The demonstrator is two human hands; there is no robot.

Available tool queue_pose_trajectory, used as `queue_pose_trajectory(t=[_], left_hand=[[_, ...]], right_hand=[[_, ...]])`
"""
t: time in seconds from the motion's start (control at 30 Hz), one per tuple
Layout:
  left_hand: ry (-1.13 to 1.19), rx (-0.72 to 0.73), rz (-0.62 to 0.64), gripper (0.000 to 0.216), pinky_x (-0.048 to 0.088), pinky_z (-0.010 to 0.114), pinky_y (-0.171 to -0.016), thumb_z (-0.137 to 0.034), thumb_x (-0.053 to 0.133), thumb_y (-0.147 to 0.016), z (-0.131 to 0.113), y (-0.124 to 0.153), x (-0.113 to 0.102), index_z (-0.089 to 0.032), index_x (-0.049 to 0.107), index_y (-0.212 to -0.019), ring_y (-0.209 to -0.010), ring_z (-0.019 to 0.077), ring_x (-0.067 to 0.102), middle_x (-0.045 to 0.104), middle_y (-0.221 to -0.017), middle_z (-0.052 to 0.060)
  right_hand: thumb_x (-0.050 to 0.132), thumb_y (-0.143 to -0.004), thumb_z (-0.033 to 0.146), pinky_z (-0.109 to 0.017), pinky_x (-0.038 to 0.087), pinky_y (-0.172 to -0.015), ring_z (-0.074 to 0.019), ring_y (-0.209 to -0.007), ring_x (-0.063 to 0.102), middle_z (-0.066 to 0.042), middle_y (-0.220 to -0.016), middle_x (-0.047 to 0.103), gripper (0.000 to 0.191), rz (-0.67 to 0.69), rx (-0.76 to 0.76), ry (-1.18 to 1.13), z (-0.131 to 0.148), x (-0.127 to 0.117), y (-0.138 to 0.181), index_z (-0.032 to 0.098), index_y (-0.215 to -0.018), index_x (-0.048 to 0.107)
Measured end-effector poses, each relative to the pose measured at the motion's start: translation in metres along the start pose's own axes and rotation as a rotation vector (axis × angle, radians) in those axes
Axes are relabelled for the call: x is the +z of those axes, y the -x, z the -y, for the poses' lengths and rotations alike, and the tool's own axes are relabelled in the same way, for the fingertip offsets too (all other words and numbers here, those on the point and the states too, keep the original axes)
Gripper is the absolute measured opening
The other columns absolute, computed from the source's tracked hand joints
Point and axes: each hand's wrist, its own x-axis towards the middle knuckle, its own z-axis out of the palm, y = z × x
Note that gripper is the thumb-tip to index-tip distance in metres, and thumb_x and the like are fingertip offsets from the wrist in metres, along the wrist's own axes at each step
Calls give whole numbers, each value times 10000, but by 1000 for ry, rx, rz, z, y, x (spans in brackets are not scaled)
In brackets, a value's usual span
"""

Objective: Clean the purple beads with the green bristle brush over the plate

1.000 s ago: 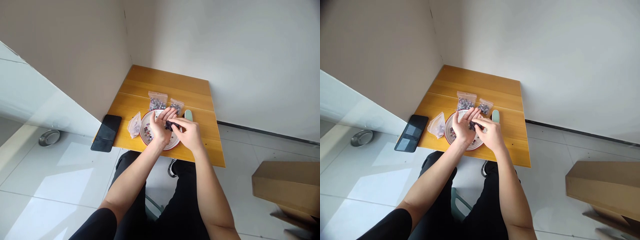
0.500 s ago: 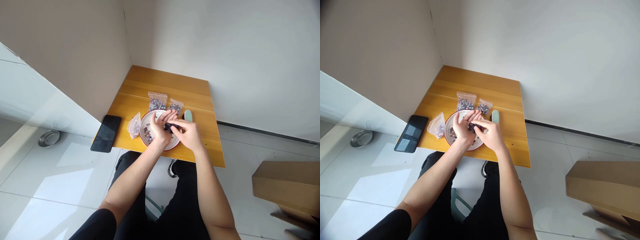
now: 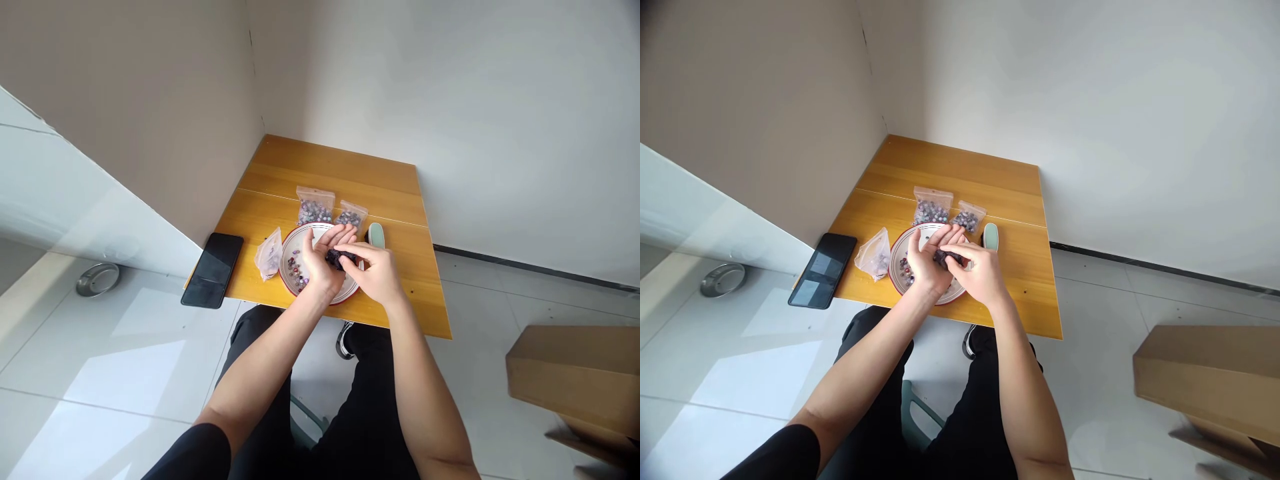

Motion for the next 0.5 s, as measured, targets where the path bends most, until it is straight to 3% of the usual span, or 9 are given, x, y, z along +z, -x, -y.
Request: queue_pose_trajectory(t=[0.13,0.2,0.37,0.43,0.5], left_hand=[[23,-13,21,531,427,488,-1167,-545,423,-928,7,0,-1,-116,734,-893,-1309,337,621,776,-1039,176],[22,-15,33,523,423,493,-1170,-548,432,-924,6,0,-1,-121,734,-906,-1321,337,613,775,-1051,173],[1,-6,-13,552,420,476,-1177,-577,446,-913,-2,-1,0,-105,727,-967,-1339,342,595,749,-1153,203],[1,-9,-17,560,429,464,-1170,-580,454,-910,0,0,0,-95,727,-972,-1328,343,604,744,-1163,211],[0,-20,-5,571,440,452,-1158,-581,448,-913,4,1,-1,-87,730,-966,-1313,341,616,746,-1147,213]], right_hand=[[631,-901,153,-410,586,-973,-219,-1059,733,-54,-1130,787,267,-58,-61,0,3,10,-1,239,-1106,778],[610,-908,146,-407,596,-938,-219,-1030,735,-55,-1127,786,280,-98,-73,44,3,11,-2,242,-1113,776],[634,-877,154,-336,599,-655,-155,-656,673,-44,-1006,801,261,-47,-19,76,2,1,-2,231,-1074,788],[648,-868,156,-331,604,-665,-156,-676,687,-39,-1006,803,252,-6,-11,46,3,0,-1,230,-1062,791],[649,-872,150,-353,621,-793,-185,-830,739,-37,-1043,803,252,2,-33,22,6,3,-1,236,-1061,792]])
